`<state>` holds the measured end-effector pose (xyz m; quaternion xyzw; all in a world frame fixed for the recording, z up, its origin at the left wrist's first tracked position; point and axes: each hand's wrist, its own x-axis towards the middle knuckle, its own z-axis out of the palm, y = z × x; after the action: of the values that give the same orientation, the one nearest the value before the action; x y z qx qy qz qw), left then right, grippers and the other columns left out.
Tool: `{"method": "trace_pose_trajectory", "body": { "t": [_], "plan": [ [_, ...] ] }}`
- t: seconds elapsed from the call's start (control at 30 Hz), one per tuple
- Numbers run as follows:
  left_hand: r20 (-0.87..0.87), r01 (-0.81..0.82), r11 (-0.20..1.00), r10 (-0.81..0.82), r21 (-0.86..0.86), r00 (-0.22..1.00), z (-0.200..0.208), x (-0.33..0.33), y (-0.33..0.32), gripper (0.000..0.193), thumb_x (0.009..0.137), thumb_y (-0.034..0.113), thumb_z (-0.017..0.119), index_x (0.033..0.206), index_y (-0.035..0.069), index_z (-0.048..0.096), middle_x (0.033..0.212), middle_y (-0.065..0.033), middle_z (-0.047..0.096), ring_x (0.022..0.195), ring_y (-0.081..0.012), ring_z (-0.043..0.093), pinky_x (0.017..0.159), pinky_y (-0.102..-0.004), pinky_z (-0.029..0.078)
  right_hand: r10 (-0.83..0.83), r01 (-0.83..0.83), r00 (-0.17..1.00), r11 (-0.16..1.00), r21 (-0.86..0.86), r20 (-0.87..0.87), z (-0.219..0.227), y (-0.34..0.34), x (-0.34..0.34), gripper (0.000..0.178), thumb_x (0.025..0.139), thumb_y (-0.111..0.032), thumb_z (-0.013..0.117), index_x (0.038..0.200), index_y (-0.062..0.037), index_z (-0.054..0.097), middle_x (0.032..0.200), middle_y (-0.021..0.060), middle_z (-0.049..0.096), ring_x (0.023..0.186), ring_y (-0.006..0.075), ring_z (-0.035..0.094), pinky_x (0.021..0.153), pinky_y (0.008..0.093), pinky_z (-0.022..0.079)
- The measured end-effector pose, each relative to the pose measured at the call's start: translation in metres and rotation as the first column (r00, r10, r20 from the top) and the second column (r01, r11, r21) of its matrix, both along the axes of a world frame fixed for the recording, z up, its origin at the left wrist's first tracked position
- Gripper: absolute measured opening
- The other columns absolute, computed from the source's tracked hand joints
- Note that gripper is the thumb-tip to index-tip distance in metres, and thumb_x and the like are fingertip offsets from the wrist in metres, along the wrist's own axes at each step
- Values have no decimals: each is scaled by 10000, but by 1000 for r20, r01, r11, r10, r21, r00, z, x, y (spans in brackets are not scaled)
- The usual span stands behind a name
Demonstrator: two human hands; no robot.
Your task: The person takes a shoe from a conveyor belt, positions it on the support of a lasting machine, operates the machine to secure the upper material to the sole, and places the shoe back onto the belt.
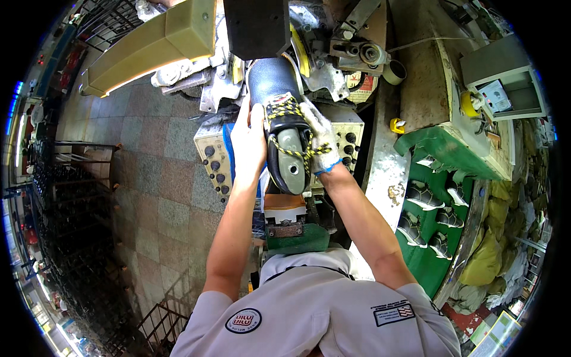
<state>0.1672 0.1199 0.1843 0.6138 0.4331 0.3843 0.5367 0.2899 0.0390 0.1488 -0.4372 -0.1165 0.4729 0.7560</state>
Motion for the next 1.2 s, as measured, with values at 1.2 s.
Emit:
{"method": "trace_pose_trajectory", "body": {
  "t": [1.2],
  "plan": [
    [147, 158, 805, -88, -572, 985, -27, -19, 16, 608, 1068, 524, 406, 1024, -4, 705, 907, -65, 686, 789, -132, 598, 755, -307, 490, -124, 93, 946, 989, -116, -301, -7, 9, -39, 331, 1023, -317, 607, 1131, -18, 700, 975, 57, 726, 804, 141, 693, 705, 296, 562]
  ]
}}
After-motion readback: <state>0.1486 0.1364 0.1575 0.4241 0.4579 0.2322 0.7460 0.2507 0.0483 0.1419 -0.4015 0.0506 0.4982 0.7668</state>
